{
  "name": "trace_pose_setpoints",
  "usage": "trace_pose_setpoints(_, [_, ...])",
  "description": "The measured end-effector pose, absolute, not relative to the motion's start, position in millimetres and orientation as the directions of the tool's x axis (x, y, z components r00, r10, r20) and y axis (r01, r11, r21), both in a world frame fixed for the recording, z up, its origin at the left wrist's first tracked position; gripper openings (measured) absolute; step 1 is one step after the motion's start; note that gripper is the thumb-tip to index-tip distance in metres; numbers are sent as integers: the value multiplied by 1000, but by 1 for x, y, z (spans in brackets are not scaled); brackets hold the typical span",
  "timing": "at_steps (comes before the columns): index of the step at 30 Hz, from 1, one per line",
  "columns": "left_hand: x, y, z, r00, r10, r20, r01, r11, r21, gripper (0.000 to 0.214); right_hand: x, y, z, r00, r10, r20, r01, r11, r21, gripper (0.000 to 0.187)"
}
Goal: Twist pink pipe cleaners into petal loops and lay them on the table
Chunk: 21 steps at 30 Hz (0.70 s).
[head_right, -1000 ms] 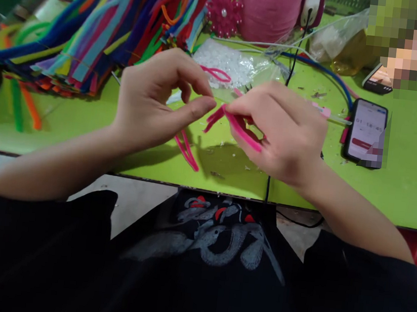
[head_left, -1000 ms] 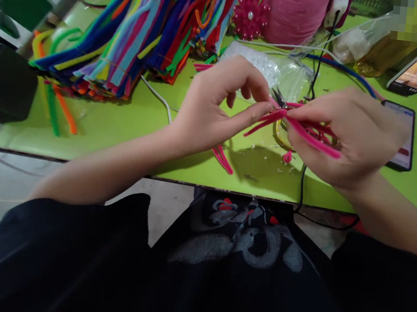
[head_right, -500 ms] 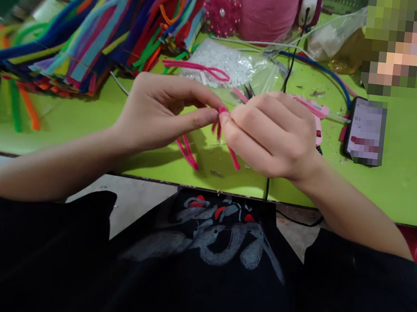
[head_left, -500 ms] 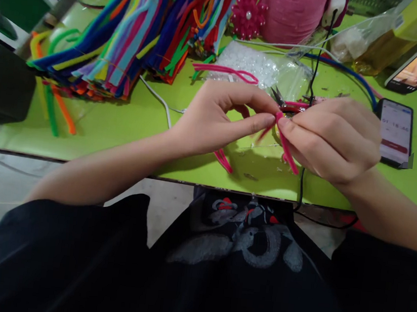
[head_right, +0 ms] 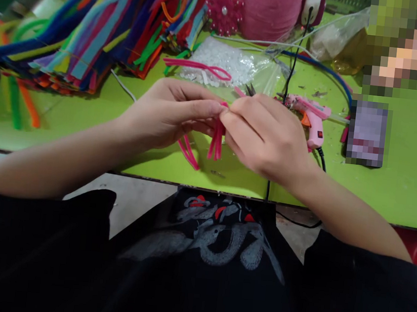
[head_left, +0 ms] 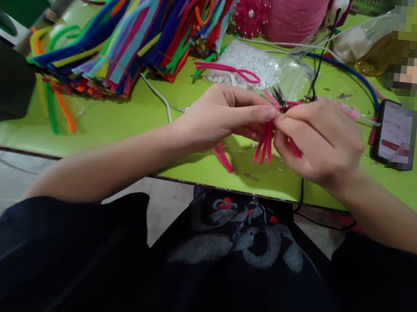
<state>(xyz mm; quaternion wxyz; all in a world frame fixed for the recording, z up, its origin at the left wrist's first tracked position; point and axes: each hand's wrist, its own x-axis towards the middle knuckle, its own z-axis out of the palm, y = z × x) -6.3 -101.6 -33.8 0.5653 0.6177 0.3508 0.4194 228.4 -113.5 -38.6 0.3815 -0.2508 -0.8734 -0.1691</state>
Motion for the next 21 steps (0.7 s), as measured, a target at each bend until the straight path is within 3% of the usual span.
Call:
trace_pose_setpoints(3, [-9, -97, -35, 397, 909, 128, -15, -133, 991, 28, 227, -115, -35, -574, 276, 770, 476, 879, 39, 24])
trace_pose_setpoints(8, [-12, -98, -31, 465, 869, 169, -35, -172, 984, 30, 224, -119, -28, -521, 360, 774, 441, 890, -117, 20])
trace_pose_setpoints(10, [-12, -102, -30, 448, 873, 195, -6, -215, 977, 26, 222, -121, -27, -467, 464, 753, 420, 866, -273, 16])
trace_pose_setpoints(14, [-9, -109, -30, 392, 882, 263, 79, -317, 945, 17, 221, -123, -30, -380, 758, 530, 404, 652, -642, 4])
trace_pose_setpoints(17, [-8, -111, -32, 340, 871, 354, 171, -428, 888, 13, 220, -123, -32, -360, 794, 490, 401, 606, -687, 16])
trace_pose_setpoints(21, [-8, -112, -33, 351, 810, 471, 262, -567, 781, 4, 220, -125, -26, -379, 753, 538, 423, 658, -624, 13])
